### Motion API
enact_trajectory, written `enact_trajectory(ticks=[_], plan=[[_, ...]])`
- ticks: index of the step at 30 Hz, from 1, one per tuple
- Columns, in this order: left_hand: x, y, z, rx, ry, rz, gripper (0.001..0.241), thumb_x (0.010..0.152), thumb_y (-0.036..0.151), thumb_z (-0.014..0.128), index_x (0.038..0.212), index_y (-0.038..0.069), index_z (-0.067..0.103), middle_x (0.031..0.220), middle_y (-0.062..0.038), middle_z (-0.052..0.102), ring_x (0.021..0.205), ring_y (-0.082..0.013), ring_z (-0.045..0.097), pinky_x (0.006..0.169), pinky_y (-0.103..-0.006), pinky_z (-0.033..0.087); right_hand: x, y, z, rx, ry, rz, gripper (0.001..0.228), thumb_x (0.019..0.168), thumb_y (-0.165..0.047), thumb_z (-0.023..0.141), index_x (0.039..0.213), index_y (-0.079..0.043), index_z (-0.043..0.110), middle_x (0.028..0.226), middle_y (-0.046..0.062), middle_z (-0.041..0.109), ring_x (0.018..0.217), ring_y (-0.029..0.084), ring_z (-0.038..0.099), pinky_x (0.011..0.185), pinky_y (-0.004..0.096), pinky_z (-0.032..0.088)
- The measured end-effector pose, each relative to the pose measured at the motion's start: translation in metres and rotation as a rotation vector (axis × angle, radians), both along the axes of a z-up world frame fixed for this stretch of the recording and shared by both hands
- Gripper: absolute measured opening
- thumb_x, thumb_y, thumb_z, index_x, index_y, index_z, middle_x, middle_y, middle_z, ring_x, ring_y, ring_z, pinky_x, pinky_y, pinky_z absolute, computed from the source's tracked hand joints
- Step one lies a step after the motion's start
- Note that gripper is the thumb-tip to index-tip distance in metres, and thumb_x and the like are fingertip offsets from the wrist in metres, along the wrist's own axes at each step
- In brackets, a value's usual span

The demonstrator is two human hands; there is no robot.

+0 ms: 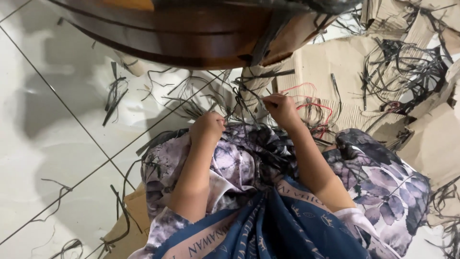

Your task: Wrapping wooden furniture legs with thin decorative or protective strips, securing them by hand.

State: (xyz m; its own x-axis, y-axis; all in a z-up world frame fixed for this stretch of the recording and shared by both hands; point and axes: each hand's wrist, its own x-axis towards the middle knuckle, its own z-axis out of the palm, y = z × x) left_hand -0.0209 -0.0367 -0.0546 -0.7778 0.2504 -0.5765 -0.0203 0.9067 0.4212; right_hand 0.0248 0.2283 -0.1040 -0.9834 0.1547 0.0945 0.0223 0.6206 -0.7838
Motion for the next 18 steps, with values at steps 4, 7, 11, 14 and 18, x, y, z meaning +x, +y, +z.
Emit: enact_trajectory(ticks=[4, 7, 11, 14, 18], plan=[[0.02, 0.001, -0.027, 0.063, 0.081, -0.149, 0.025, 0.098, 0.033, 0.055, 0.113, 0.031, 0.074, 0.092, 0.009, 0.077, 0.098, -0.0215, 0.074, 0.09, -0.0411, 0.058, 0.013, -0.016, 0.004, 0.04, 0.016, -0.018, 0.01, 0.089, 0.0, 0.071, 0.093, -0.002, 0.079, 0.082, 0.017, 0.074, 0.08, 0.042, 0.072, 0.07, 0.047, 0.056], [0.033, 0.009, 0.019, 0.197, 0.491, -0.329, 0.014, 0.096, 0.02, 0.062, 0.103, 0.017, 0.073, 0.091, -0.006, 0.068, 0.088, -0.0335, 0.073, 0.08, -0.0485, 0.057, 0.026, -0.03, 0.007, 0.123, -0.007, -0.012, 0.029, 0.094, -0.02, 0.076, 0.073, -0.004, 0.066, 0.067, 0.014, 0.064, 0.067, 0.04, 0.066, 0.063, 0.047, 0.052], [0.036, 0.015, 0.013, 0.456, 0.648, -0.416, 0.013, 0.097, 0.015, 0.06, 0.09, 0.014, 0.071, 0.114, -0.003, 0.065, 0.115, -0.0276, 0.061, 0.094, -0.0408, 0.044, 0.041, -0.044, 0.004, 0.113, -0.018, -0.024, 0.011, 0.091, -0.012, 0.074, 0.1, -0.012, 0.079, 0.091, 0.011, 0.075, 0.093, 0.037, 0.072, 0.077, 0.044, 0.059], [0.033, 0.023, -0.056, 0.505, 0.643, -0.46, 0.015, 0.1, 0.018, 0.057, 0.094, 0.016, 0.071, 0.112, -0.001, 0.068, 0.116, -0.023, 0.063, 0.099, -0.0372, 0.043, 0.055, -0.046, -0.013, 0.103, -0.05, -0.04, 0.023, 0.084, -0.006, 0.072, 0.106, -0.011, 0.079, 0.098, 0.014, 0.075, 0.099, 0.04, 0.072, 0.083, 0.047, 0.059], [0.02, 0.022, -0.013, 0.804, 0.38, -0.279, 0.02, 0.101, 0.004, 0.053, 0.103, 0.005, 0.073, 0.101, -0.013, 0.074, 0.105, -0.0354, 0.069, 0.093, -0.0423, 0.054, 0.072, -0.04, -0.046, 0.11, -0.051, -0.054, 0.034, 0.075, 0.001, 0.065, 0.107, -0.003, 0.077, 0.105, 0.021, 0.074, 0.103, 0.045, 0.071, 0.088, 0.051, 0.058]])
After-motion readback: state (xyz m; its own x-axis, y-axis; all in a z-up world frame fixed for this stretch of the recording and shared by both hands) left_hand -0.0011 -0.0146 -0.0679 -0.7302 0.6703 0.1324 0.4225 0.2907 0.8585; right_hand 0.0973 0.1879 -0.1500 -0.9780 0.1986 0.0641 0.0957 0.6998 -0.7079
